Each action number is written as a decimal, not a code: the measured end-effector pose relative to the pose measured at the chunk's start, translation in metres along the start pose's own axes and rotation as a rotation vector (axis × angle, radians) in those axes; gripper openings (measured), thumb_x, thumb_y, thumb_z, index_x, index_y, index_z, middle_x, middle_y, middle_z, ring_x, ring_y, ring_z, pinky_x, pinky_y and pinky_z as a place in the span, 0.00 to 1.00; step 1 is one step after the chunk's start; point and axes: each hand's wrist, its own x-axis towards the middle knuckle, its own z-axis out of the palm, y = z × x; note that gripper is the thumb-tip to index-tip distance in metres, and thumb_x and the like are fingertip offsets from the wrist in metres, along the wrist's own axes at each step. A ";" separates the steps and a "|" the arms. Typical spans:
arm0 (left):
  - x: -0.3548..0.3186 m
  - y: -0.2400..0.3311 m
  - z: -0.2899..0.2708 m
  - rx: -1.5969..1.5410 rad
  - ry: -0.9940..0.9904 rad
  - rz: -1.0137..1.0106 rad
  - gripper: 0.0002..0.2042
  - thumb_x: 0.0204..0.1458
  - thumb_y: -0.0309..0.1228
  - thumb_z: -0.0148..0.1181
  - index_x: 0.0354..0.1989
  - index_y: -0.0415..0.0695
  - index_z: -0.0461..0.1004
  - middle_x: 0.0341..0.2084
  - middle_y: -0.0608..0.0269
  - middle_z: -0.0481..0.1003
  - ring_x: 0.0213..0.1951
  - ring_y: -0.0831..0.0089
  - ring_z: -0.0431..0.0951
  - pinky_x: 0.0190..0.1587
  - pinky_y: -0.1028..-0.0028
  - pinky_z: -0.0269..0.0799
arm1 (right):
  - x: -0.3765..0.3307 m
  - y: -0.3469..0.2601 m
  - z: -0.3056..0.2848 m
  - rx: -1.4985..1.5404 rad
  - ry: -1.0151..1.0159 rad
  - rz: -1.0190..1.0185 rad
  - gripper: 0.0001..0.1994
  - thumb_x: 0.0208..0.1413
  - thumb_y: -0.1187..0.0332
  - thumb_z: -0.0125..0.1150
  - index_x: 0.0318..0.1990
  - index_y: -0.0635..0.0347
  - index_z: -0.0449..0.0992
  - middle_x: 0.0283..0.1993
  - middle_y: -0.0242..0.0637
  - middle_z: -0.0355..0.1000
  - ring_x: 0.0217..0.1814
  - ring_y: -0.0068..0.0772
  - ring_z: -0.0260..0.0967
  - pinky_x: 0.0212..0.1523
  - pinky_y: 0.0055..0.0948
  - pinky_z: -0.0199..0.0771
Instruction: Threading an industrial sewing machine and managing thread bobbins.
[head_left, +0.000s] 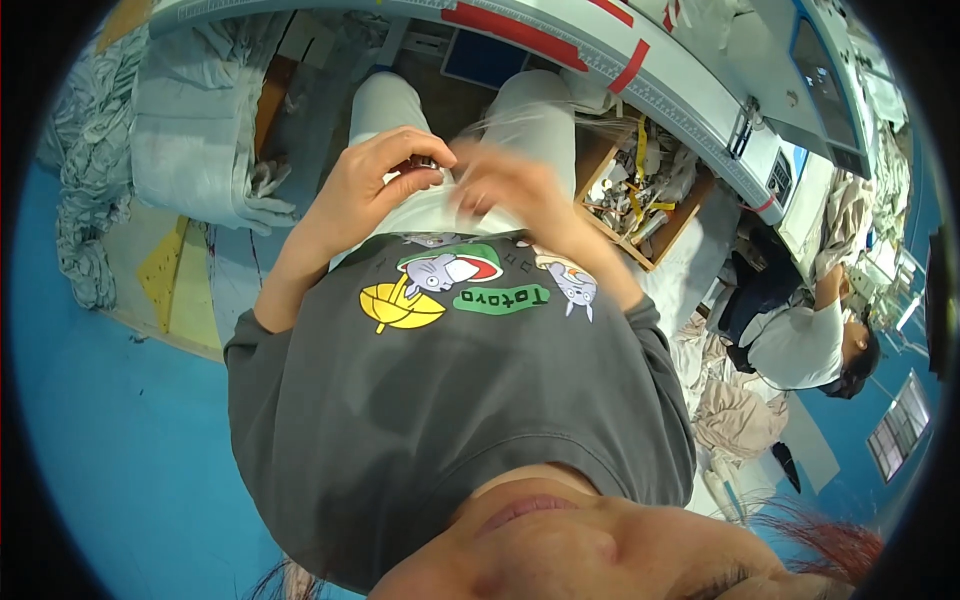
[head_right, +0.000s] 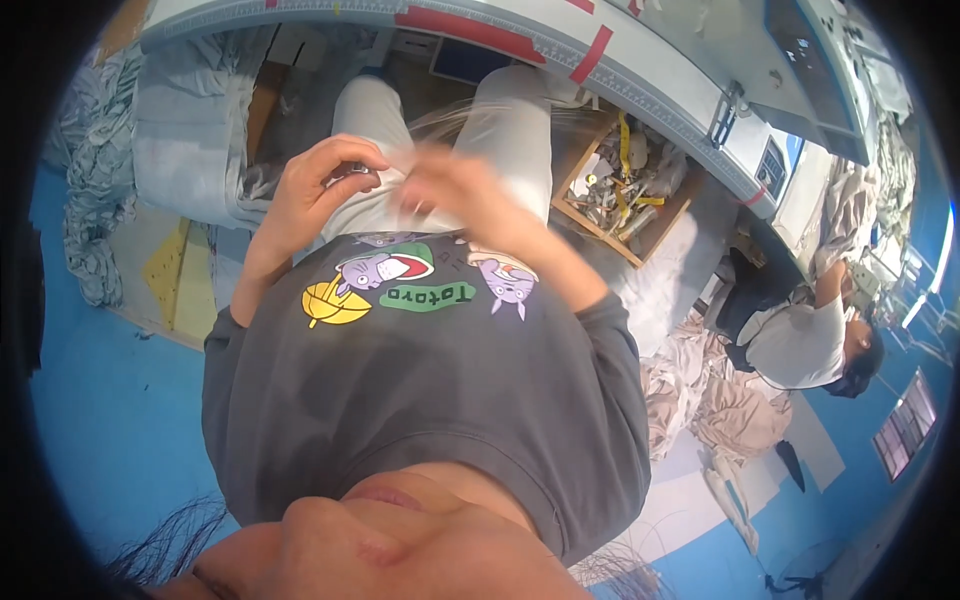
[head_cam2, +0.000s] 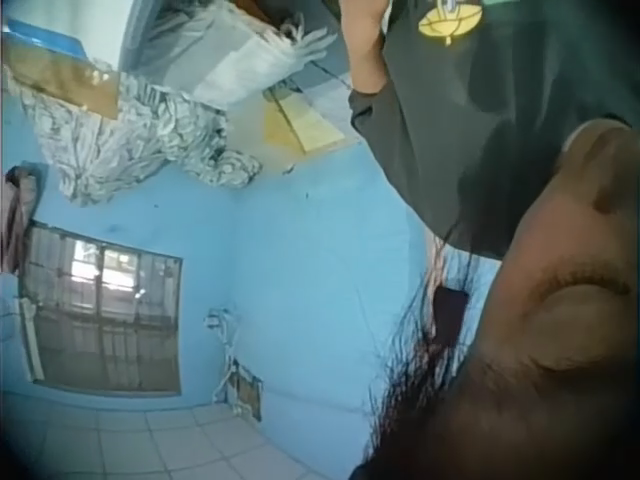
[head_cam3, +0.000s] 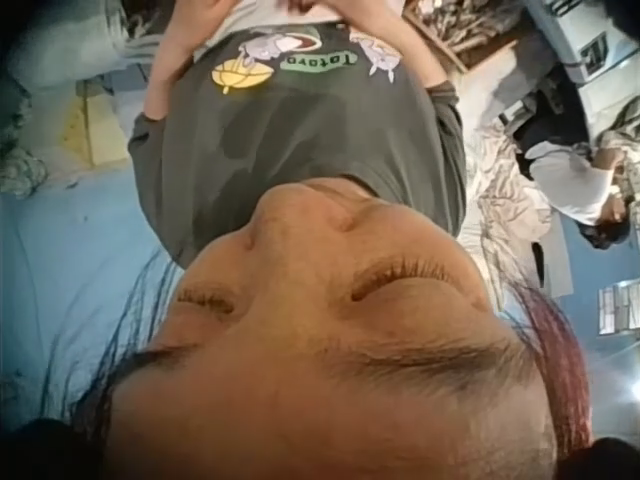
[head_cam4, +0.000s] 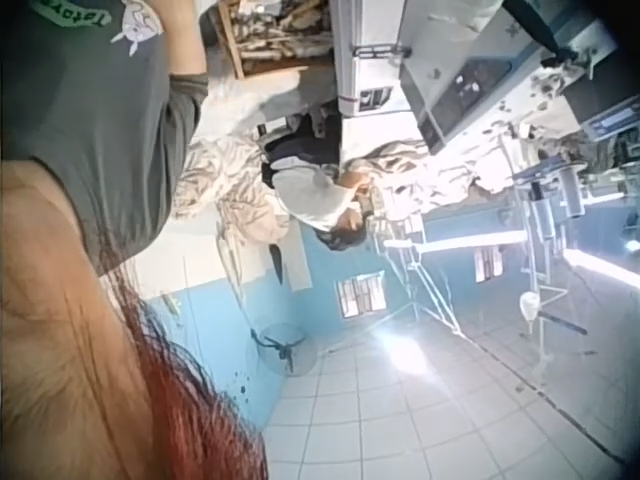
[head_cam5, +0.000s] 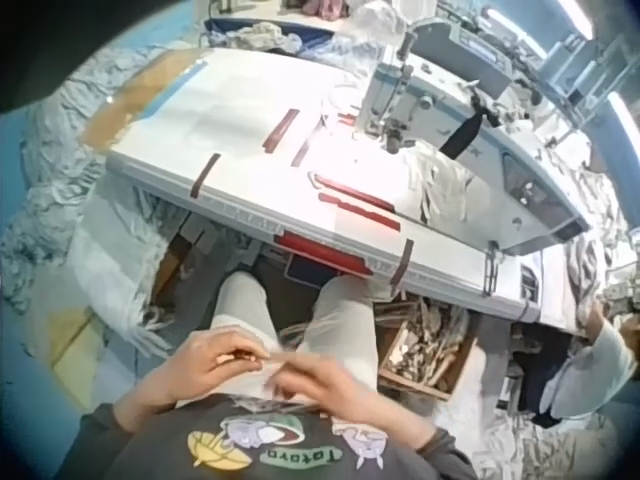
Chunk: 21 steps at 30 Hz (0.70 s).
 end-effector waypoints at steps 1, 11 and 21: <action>-0.004 -0.001 0.000 -0.002 -0.005 0.010 0.08 0.47 0.14 0.50 0.36 0.34 0.70 0.36 0.58 0.71 0.36 0.73 0.73 0.36 0.77 0.70 | -0.005 -0.017 0.007 0.105 -0.051 0.138 0.08 0.57 0.69 0.48 0.37 0.63 0.72 0.31 0.35 0.70 0.31 0.25 0.70 0.31 0.21 0.70; -0.015 -0.026 -0.009 -0.177 0.130 -0.171 0.07 0.50 0.17 0.48 0.37 0.36 0.67 0.34 0.60 0.70 0.31 0.79 0.70 0.36 0.80 0.67 | -0.058 -0.003 -0.127 0.433 1.189 -0.683 0.06 0.53 0.77 0.43 0.30 0.63 0.68 0.20 0.25 0.60 0.19 0.19 0.58 0.23 0.16 0.62; -0.004 -0.022 -0.008 -0.347 0.170 -0.109 0.07 0.50 0.17 0.50 0.37 0.37 0.69 0.32 0.63 0.72 0.28 0.80 0.71 0.33 0.82 0.67 | -0.065 0.012 -0.140 0.564 0.856 -0.492 0.12 0.57 0.65 0.45 0.44 0.60 0.66 0.23 0.30 0.64 0.19 0.18 0.58 0.20 0.17 0.62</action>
